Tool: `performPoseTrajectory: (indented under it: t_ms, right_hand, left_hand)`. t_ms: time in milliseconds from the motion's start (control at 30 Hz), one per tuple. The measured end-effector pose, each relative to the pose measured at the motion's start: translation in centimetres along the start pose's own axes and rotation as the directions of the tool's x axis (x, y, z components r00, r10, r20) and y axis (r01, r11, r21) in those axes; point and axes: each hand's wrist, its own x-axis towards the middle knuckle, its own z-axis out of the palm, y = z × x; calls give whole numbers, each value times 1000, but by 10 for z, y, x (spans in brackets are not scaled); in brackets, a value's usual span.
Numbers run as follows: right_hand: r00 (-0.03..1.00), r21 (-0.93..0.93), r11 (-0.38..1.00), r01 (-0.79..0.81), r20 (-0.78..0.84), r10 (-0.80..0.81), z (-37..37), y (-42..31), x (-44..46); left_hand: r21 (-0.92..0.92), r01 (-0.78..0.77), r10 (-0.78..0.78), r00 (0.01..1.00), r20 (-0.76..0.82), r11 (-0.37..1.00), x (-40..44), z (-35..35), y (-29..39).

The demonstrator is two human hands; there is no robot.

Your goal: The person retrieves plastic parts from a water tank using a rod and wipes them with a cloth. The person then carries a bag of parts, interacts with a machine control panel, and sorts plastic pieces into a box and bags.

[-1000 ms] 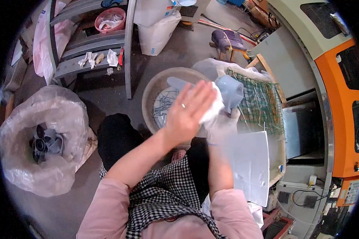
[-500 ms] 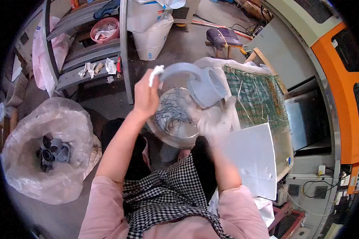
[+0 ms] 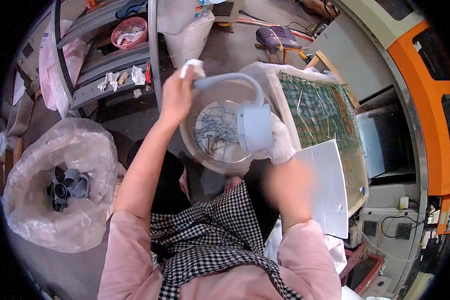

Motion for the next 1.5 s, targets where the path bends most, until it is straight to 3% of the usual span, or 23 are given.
performPoseTrajectory:
  t_ms: [33, 133, 233, 300, 400, 467, 533, 600, 633, 733, 800, 867, 933, 1033, 1067, 1133, 1200, 1267, 1333, 1367, 1433, 1467, 1500]
  right_hand:
    - [1000, -1, 1000, 4, 1, -4, 2, 1, 0]
    - [991, -60, 997, 50, -125, -57, 7, 6, 1]
    - [998, 49, 998, 36, -57, -34, 6, 19, 9]
    - [990, -39, 993, 113, -80, -116, 5, 27, 16]
    - [968, -138, 959, 247, -14, -251, -1, 29, 9]
    - [967, -261, 945, 199, -107, -233, -24, 36, 5]
    - [982, -70, 995, 78, -166, -88, -36, 41, 2]
    - [978, 34, 999, 11, -210, -4, -32, 35, 5]
    - [980, -217, 976, 33, -185, -74, -15, 26, 0]
    - [997, 434, 900, -46, 81, 12, 1, 27, -6]
    - [998, 115, 992, -46, 57, 40, 21, 18, -12]
    - [997, -62, 998, -33, -74, 29, 65, 4, -25]
    - [981, -240, 970, -34, -195, -14, 76, 3, -32]
    - [996, 268, 959, -89, 40, 81, 39, 23, -16]
    - [981, 400, 900, -174, 154, 121, 34, 26, -9]
    - [976, 540, 818, -197, 30, 215, 34, 29, -13]
    - [954, 561, 805, -194, -85, 289, 41, 32, -13]
    - [962, 604, 760, -240, 45, 268, 37, 42, -11]
    - [938, 670, 659, -342, 202, 282, 43, 44, -10]
    - [957, 593, 751, -290, 199, 212, 30, 57, -10]
    - [993, -29, 999, -22, 115, 25, 21, 67, -13]
    - [995, -345, 934, 89, 72, -69, 17, 72, -15]
    - [983, 297, 940, -169, 125, 137, 21, 68, -14]
  left_hand:
    - [33, -42, 48, 976, -215, 999, -2, 3, 0]
    - [56, -117, 129, 942, -311, 992, -29, 10, 20]
    - [118, -312, 330, 923, -198, 943, -60, 31, 38]
    - [199, -505, 506, 861, 50, 840, -86, 44, 51]
    - [197, -650, 632, 760, 153, 734, -103, 43, 52]
    - [113, -616, 608, 788, 96, 780, -103, 39, 38]
    - [45, -522, 523, 853, -11, 852, -102, 32, 26]
    - [-94, -111, 93, 980, -176, 989, -94, 26, 13]
    - [-76, -148, 125, 962, -244, 986, -84, 19, 12]
    - [228, -376, 436, 832, -342, 898, -57, 8, 30]
    - [469, -574, 702, 695, -154, 671, -42, 10, 39]
    - [523, -633, 673, 726, 145, 570, -36, 13, 40]
    - [558, -623, 647, 739, 189, 548, -30, 6, 18]
    - [555, -391, 534, 837, -117, 734, -22, -12, -15]
    - [419, -302, 427, 871, -243, 856, -24, -14, -19]
    - [73, -11, 34, 942, -334, 997, -31, -16, -18]
    - [108, -21, 62, 920, -387, 994, -36, -12, -9]
    - [108, -230, 254, 852, -457, 967, -39, -3, 1]
    - [314, -471, 564, 737, -374, 824, -40, 2, 19]
    - [413, -531, 653, 714, -253, 740, -39, 2, 23]
    - [480, -593, 708, 701, -88, 647, -31, -2, 23]
    - [480, -593, 708, 701, -88, 647, -28, -3, 20]
    - [398, -564, 642, 762, -86, 723, -26, -2, 16]
